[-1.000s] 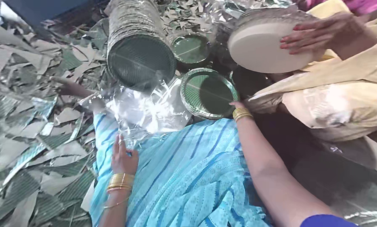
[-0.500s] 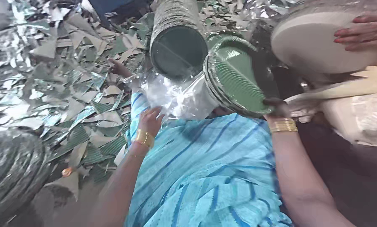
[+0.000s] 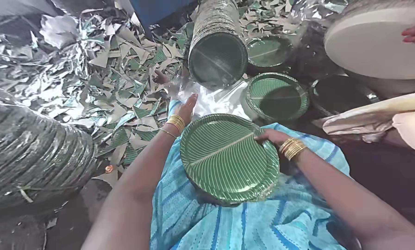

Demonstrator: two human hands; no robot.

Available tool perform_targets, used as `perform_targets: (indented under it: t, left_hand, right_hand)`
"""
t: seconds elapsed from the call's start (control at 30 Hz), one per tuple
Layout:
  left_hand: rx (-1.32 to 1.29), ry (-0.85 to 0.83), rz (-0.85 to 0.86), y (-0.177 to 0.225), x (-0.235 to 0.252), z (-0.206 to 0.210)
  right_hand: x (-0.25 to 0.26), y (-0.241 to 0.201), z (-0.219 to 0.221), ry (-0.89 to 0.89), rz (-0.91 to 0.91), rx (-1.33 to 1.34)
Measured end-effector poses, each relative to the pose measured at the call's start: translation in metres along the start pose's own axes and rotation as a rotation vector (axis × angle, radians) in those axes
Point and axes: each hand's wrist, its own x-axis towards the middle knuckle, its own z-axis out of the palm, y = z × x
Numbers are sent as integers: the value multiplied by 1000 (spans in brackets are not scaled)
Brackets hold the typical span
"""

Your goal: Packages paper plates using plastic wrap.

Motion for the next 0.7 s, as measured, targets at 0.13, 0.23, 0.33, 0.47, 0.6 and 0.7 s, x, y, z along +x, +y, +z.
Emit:
perform_targets:
  t: [0.13,0.23,0.33,0.47,0.6,0.7]
  left_hand:
    - [-11,54,3,0,-7,4]
    - [8,29,15,-3,-11,2]
    - [6,15,24,0,-6,-3]
    - [-29,34,28,0,-15,-13]
    - [-100,224,161,-7,-32,-3]
    - [-83,318,158,-25,-43,12]
  right_hand:
    - [5,-25,-11,32,-91,-542]
    - [0,-59,-7,309,-255,-774]
    - [-6,-103,33,344,-692,-758]
    - [16,-161,108,96,-798,-823]
    - [75,-168,111,154,-604,-695]
    - [103,-156,82,291,-567,-720]
